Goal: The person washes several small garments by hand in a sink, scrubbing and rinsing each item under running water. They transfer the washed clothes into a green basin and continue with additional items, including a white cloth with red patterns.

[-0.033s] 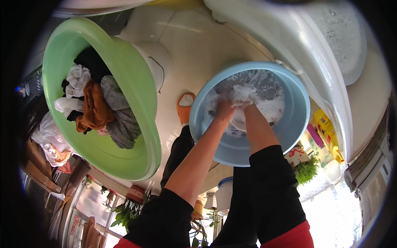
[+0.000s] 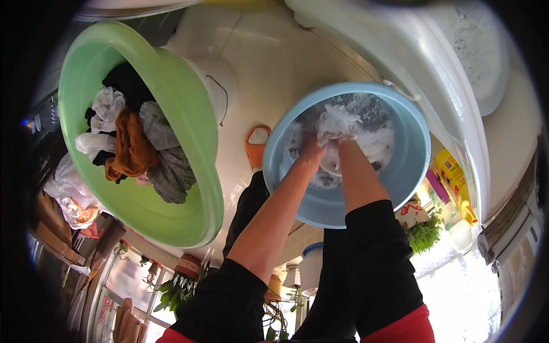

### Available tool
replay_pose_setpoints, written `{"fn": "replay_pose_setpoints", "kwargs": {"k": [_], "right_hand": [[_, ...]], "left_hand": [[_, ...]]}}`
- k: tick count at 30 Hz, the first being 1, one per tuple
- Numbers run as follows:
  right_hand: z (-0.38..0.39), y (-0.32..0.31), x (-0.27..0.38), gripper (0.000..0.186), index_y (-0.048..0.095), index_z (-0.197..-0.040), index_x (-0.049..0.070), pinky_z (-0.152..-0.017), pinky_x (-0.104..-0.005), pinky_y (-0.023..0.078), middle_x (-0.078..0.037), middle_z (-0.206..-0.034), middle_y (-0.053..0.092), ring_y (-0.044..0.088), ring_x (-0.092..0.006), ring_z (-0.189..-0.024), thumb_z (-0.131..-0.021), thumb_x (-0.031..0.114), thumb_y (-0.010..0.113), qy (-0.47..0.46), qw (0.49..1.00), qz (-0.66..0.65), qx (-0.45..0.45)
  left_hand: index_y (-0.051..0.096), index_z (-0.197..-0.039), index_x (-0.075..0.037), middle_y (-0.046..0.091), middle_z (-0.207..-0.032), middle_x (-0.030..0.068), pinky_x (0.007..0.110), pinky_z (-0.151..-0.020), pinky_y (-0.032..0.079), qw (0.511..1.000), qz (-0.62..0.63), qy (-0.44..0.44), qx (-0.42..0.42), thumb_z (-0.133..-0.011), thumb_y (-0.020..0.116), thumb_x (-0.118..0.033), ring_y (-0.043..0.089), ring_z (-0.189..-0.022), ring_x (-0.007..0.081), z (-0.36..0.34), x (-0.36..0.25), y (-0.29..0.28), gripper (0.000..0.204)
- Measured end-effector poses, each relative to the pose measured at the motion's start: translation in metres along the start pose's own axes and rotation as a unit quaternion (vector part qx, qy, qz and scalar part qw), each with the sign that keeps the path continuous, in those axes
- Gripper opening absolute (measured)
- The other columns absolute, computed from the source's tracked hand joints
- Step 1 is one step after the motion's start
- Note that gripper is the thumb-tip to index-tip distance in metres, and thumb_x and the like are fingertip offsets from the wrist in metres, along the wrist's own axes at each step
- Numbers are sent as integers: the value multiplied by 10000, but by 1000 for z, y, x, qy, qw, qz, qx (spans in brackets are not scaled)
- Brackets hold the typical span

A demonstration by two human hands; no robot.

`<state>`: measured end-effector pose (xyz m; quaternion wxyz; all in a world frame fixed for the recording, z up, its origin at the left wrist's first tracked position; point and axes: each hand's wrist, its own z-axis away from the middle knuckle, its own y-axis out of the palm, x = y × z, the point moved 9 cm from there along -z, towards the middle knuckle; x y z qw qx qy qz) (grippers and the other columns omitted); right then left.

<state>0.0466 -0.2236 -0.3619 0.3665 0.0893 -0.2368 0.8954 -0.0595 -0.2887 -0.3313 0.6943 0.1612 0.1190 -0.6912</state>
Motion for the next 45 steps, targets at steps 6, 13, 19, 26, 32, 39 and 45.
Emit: {"fn": "replay_pose_setpoints", "kwargs": {"k": [6,13,19,26,32,39,45], "right_hand": [[88,-43,39,419,623,-1141,-34,-685,-331,537,-127,-987,669,654,-202,-842,-796,177,731,-8,854,-520,-11],[219,-48,78,504,693,-1054,-39,-828,-323,481,-122,-930,701,647,-192,-888,-804,392,769,-86,927,-364,-10],[132,-85,17,354,682,-1028,28,-707,-505,481,-229,-915,662,613,-472,-840,-895,338,576,-43,951,-68,-300],[162,-125,-2,624,426,-1284,12,-985,-521,408,-273,-1410,338,434,-508,-1205,-791,258,720,-189,924,18,-334],[103,-55,-18,940,232,-1489,32,-1088,-554,272,-359,-1520,70,233,-527,-1358,-794,427,726,-44,968,-45,-243],[9,16,-77,690,379,-1395,22,-1024,-478,355,-257,-1389,301,386,-406,-1245,-861,384,624,79,944,-305,-93],[34,17,-48,477,523,-1297,14,-953,-398,449,-167,-1244,541,547,-292,-1122,-915,298,544,75,786,-613,-4]], "left_hand": [[459,-1352,-87,548,-1310,124,432,-949,453,929,332,-153,55,-947,378,-565,534,-1171,295,-5,-7,25,632],[527,-1240,-54,584,-1197,99,374,-866,483,877,465,-99,75,-933,493,-334,578,-1071,255,7,-12,28,416],[582,-1168,-54,603,-1127,60,298,-823,510,926,374,45,-20,-932,570,-122,611,-989,194,46,-44,27,247],[620,-1109,23,478,-1288,209,394,-975,423,916,-207,320,-123,-730,583,110,490,-1217,367,127,-105,18,390],[411,-1374,-65,444,-1364,238,473,-1030,366,961,-139,194,-139,-712,790,-162,394,-1297,414,49,-53,-1,769],[600,-1217,-24,613,-1212,117,352,-920,467,995,-3,22,-101,-774,708,-131,575,-1106,252,-45,45,-13,469],[615,-1157,-2,656,-1097,150,367,-866,496,984,101,14,-149,-723,727,-123,635,-996,275,7,1,-21,465]]}}
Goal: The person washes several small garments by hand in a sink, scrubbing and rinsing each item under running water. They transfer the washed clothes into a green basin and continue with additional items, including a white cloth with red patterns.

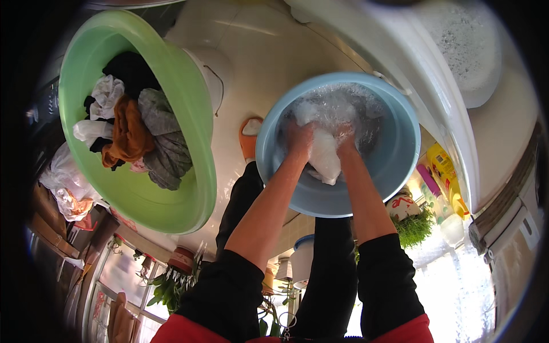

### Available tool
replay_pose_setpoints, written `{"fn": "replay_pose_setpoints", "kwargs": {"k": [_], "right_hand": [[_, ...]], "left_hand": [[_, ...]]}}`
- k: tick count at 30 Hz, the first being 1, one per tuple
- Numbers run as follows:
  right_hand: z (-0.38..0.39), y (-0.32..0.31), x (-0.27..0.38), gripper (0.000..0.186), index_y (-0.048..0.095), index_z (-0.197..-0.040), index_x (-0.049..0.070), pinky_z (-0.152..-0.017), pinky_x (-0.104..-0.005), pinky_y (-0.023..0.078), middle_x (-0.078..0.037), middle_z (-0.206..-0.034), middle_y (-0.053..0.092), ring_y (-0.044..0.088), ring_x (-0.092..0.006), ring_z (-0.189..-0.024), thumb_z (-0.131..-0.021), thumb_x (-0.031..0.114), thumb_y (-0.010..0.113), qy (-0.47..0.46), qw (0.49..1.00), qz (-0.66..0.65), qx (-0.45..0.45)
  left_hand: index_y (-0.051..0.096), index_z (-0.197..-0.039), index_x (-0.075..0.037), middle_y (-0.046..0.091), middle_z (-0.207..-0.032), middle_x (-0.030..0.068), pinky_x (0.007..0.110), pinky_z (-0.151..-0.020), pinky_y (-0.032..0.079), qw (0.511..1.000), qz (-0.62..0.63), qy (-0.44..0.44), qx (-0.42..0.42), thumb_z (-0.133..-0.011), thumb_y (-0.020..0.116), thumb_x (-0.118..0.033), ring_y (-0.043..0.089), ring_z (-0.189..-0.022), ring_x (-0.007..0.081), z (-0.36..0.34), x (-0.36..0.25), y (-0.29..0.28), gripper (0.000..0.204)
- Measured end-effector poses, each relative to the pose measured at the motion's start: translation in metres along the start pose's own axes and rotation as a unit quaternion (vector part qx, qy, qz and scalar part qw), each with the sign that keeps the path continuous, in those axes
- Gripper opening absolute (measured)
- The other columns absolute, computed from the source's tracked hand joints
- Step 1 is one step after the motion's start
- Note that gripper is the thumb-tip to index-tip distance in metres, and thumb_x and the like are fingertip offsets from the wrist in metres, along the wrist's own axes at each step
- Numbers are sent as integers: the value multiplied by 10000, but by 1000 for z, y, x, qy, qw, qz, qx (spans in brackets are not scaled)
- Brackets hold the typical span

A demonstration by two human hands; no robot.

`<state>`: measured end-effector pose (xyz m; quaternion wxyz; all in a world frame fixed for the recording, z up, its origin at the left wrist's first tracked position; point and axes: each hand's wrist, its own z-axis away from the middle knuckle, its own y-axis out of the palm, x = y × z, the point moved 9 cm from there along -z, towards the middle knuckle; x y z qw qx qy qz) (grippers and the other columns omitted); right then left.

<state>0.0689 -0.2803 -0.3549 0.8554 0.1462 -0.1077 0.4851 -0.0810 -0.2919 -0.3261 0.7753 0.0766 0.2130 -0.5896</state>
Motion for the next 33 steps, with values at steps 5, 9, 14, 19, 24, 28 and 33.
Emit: {"fn": "replay_pose_setpoints", "kwargs": {"k": [5,9,14,19,24,28,33], "right_hand": [[91,28,43,407,610,-1200,-12,-871,-364,522,-144,-1121,649,641,-260,-998,-873,230,617,63,996,58,39],[151,35,75,392,607,-1189,-33,-863,-356,533,-151,-1085,662,658,-259,-962,-873,196,636,19,995,38,91],[192,-8,104,417,603,-1201,-56,-913,-344,511,-137,-1125,657,645,-240,-1016,-879,209,617,-85,978,136,134],[209,-47,115,436,593,-1214,-50,-936,-350,501,-133,-1143,654,634,-234,-1044,-907,255,541,-71,982,91,151],[208,-37,118,504,549,-1258,13,-948,-407,501,-150,-1136,649,635,-290,-1028,-915,381,507,7,990,-85,116],[204,-1,110,511,555,-1265,28,-948,-443,499,-154,-1158,644,629,-318,-1036,-926,403,478,39,969,-168,174],[213,30,83,607,402,-1418,56,-1070,-491,392,-169,-1360,510,490,-361,-1238,-967,461,421,33,928,-284,240]], "left_hand": [[641,-1066,3,683,-989,171,382,-810,504,996,36,81,-27,-679,739,-157,663,-920,301,117,-94,-15,430],[644,-1104,7,691,-1005,120,342,-807,521,996,-11,82,-11,-686,742,-111,660,-892,228,182,-125,-15,446],[649,-1107,-1,703,-993,133,352,-820,512,993,-27,114,5,-664,770,-134,673,-908,254,252,-153,-3,479],[650,-1087,-9,687,-989,168,389,-826,501,988,-82,127,-15,-648,803,-165,656,-949,330,295,-180,10,490],[579,-1167,-37,602,-1105,206,425,-863,476,988,-91,123,33,-707,776,-280,588,-1029,375,291,-184,21,557],[472,-1330,-51,433,-1279,204,425,-977,415,982,-96,163,-8,-720,795,-339,471,-1223,344,279,-171,5,748],[451,-1323,-41,409,-1297,191,398,-1001,413,985,120,37,117,-728,823,-353,495,-1165,300,258,-124,16,768]]}}
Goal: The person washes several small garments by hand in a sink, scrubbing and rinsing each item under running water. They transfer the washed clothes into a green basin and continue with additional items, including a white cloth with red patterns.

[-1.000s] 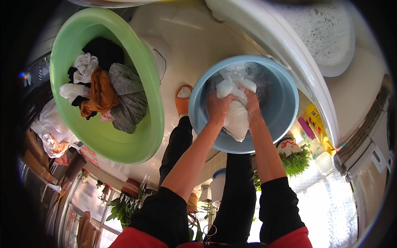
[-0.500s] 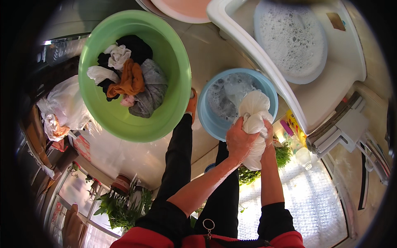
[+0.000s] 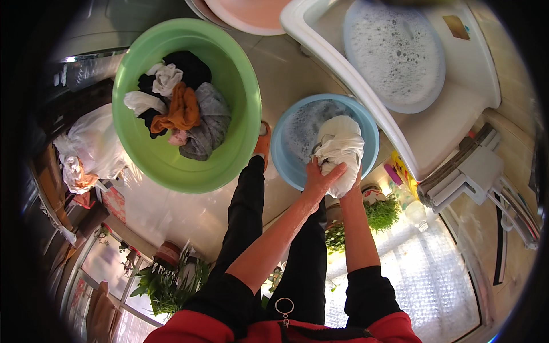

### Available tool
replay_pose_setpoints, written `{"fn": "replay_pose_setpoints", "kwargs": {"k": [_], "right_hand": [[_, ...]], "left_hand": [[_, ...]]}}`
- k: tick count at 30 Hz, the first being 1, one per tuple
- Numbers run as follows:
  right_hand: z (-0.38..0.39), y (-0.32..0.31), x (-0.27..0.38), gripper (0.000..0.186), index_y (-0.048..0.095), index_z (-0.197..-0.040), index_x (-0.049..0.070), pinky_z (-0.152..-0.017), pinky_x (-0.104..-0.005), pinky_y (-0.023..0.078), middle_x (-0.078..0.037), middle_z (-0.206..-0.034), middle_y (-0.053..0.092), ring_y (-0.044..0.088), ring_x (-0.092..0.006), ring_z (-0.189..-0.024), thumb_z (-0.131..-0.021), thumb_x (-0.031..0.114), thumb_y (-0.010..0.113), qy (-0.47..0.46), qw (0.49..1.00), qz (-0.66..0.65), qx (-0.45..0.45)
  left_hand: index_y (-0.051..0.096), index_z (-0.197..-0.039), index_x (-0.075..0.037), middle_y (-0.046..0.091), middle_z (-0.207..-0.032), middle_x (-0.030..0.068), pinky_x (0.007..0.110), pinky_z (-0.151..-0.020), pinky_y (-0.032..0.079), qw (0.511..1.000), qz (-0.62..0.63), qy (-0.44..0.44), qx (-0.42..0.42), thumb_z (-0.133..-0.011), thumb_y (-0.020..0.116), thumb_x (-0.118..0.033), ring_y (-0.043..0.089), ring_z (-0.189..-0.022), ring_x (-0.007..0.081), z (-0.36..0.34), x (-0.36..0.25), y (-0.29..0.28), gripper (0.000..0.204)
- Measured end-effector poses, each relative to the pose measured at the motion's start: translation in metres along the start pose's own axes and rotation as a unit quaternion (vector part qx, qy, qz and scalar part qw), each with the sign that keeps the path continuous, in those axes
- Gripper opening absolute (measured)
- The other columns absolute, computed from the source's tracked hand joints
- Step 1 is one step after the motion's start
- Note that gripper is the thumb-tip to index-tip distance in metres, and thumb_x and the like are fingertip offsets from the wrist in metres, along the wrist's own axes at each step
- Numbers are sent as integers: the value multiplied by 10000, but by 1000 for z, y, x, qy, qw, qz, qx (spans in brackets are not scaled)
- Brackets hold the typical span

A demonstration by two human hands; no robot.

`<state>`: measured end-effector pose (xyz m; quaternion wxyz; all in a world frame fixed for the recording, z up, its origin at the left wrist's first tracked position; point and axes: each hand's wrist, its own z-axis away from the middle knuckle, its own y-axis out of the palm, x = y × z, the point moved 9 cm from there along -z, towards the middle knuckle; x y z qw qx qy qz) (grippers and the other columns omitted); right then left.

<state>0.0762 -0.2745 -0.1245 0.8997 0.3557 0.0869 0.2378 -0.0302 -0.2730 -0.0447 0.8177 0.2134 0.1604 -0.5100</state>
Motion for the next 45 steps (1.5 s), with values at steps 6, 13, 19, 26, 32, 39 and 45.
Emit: {"fn": "replay_pose_setpoints", "kwargs": {"k": [6,13,19,26,32,39,45], "right_hand": [[43,18,-6,630,411,-1410,42,-1043,-482,422,-175,-1364,504,513,-350,-1218,-960,480,457,42,992,-53,105],[62,-2,16,621,397,-1421,42,-1055,-451,412,-159,-1384,487,492,-318,-1248,-959,446,490,-42,935,349,-43],[97,28,11,602,401,-1417,22,-1051,-393,412,-129,-1398,482,491,-254,-1259,-941,345,578,34,875,473,-96],[89,-23,57,758,502,-1321,-33,-1043,-433,432,-118,-1272,603,586,-247,-1163,-851,541,658,82,962,260,19],[17,-73,46,749,622,-1199,13,-1067,-489,386,-142,-1258,599,514,-319,-1239,-864,676,524,93,974,203,-37],[-52,18,-10,782,612,-1210,54,-1080,-537,341,-136,-1288,574,455,-354,-1285,-868,735,439,69,991,117,16],[20,19,12,759,415,-1419,111,-1040,-521,394,-134,-1366,517,503,-344,-1226,-918,681,400,-1,998,20,56]], "left_hand": [[390,-1321,1,427,-1323,177,398,-1034,403,999,16,44,21,-651,868,-256,472,-1228,286,14,2,17,862],[280,-1404,-35,423,-1353,162,398,-1035,418,993,-70,93,-15,-650,853,-236,485,-1240,317,29,-19,24,968],[395,-1319,-77,571,-1212,161,403,-960,457,995,-88,40,-20,-681,778,-159,568,-1156,334,41,-24,2,748],[470,-1259,-47,608,-1134,72,319,-935,455,992,-123,17,27,-676,761,-7,579,-1043,159,75,-44,-5,653],[467,-1311,-75,641,-1151,119,348,-933,488,975,-123,133,132,-663,852,-135,641,-1089,265,130,-99,7,756],[406,-1351,-62,592,-1210,109,345,-977,448,966,-96,139,196,-661,863,-150,592,-1129,205,142,-114,5,832],[461,-1267,-67,556,-1187,56,337,-936,451,994,-16,76,80,-686,779,-25,563,-1077,183,73,-71,-11,664]]}}
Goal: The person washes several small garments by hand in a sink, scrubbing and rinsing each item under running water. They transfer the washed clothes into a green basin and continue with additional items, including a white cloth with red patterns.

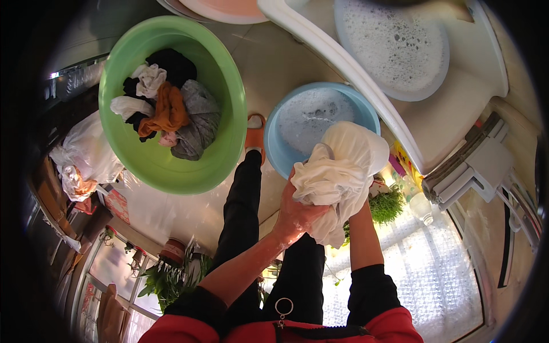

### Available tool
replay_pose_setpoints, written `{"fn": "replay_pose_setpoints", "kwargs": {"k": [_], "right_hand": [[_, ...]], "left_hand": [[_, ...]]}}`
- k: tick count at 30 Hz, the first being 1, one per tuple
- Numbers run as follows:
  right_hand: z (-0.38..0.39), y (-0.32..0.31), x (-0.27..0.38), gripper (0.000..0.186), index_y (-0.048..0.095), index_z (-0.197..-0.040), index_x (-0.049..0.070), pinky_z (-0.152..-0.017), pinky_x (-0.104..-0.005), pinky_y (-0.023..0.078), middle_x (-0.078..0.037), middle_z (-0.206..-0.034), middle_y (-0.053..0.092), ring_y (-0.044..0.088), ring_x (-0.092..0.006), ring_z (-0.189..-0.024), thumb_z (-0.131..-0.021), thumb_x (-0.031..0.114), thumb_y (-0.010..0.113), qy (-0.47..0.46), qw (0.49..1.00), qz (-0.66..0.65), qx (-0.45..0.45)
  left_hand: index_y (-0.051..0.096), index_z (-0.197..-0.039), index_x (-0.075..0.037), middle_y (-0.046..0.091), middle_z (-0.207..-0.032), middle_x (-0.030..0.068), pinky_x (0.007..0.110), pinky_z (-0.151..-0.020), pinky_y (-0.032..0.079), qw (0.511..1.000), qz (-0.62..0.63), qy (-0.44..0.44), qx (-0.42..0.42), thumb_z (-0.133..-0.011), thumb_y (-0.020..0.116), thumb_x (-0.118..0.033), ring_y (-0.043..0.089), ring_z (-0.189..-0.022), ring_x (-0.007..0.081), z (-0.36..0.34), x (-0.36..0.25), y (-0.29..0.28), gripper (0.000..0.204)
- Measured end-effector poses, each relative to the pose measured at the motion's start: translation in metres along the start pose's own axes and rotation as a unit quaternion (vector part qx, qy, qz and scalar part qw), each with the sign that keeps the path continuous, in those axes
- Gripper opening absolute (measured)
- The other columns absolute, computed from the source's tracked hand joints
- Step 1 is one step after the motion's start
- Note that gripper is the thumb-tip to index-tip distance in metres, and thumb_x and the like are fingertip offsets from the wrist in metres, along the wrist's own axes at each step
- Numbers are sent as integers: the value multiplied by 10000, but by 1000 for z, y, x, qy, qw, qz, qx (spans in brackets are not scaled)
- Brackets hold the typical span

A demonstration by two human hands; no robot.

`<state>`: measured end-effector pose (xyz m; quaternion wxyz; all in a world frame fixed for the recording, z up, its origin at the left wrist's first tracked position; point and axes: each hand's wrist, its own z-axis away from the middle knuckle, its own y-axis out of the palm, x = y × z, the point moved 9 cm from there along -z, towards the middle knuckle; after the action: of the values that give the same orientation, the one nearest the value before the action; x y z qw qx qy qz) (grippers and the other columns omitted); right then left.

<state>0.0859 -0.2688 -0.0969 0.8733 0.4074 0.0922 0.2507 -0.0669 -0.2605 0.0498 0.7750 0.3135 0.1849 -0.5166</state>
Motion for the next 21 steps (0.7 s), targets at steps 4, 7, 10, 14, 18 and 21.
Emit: {"fn": "replay_pose_setpoints", "kwargs": {"k": [4,7,10,14,18,21], "right_hand": [[29,-2,5,627,423,-1396,78,-995,-441,472,-135,-1305,557,581,-294,-1147,-958,525,456,-105,979,142,-100],[34,-3,10,501,484,-1325,30,-969,-398,484,-119,-1219,609,600,-246,-1108,-979,392,476,-188,917,308,-170],[26,-11,9,446,528,-1269,3,-923,-367,509,-112,-1170,629,627,-217,-1039,-975,332,467,-209,909,324,-156],[16,-36,12,438,554,-1229,-12,-882,-352,520,-105,-1117,651,642,-214,-979,-956,323,484,-231,918,277,-165],[10,-53,13,445,550,-1225,-19,-868,-344,508,-105,-1105,651,637,-219,-958,-954,327,478,-219,916,291,-170],[2,-54,11,451,547,-1221,-25,-857,-337,499,-105,-1097,650,634,-222,-942,-952,329,474,-213,912,303,-174]], "left_hand": [[494,-1206,-40,562,-1131,89,372,-892,475,972,-169,130,-104,-672,799,-26,585,-1010,235,-19,5,2,615],[504,-1155,-36,538,-1053,115,411,-824,479,912,-325,196,-156,-630,827,-48,590,-941,314,-20,-2,13,617],[507,-1128,-40,523,-1017,137,442,-748,481,892,-356,236,-151,-614,839,-82,586,-912,384,-20,-9,22,614],[507,-1117,-45,514,-1003,152,460,-709,478,881,-394,242,-103,-628,806,-75,580,-876,410,-24,-8,32,574],[507,-1099,-69,499,-1054,159,502,-647,489,863,-430,251,-86,-605,785,-80,597,-852,420,-31,-3,38,567],[497,-1109,-68,502,-1066,155,501,-681,493,863,-446,219,-96,-620,772,-90,594,-870,417,-43,0,38,562]]}}
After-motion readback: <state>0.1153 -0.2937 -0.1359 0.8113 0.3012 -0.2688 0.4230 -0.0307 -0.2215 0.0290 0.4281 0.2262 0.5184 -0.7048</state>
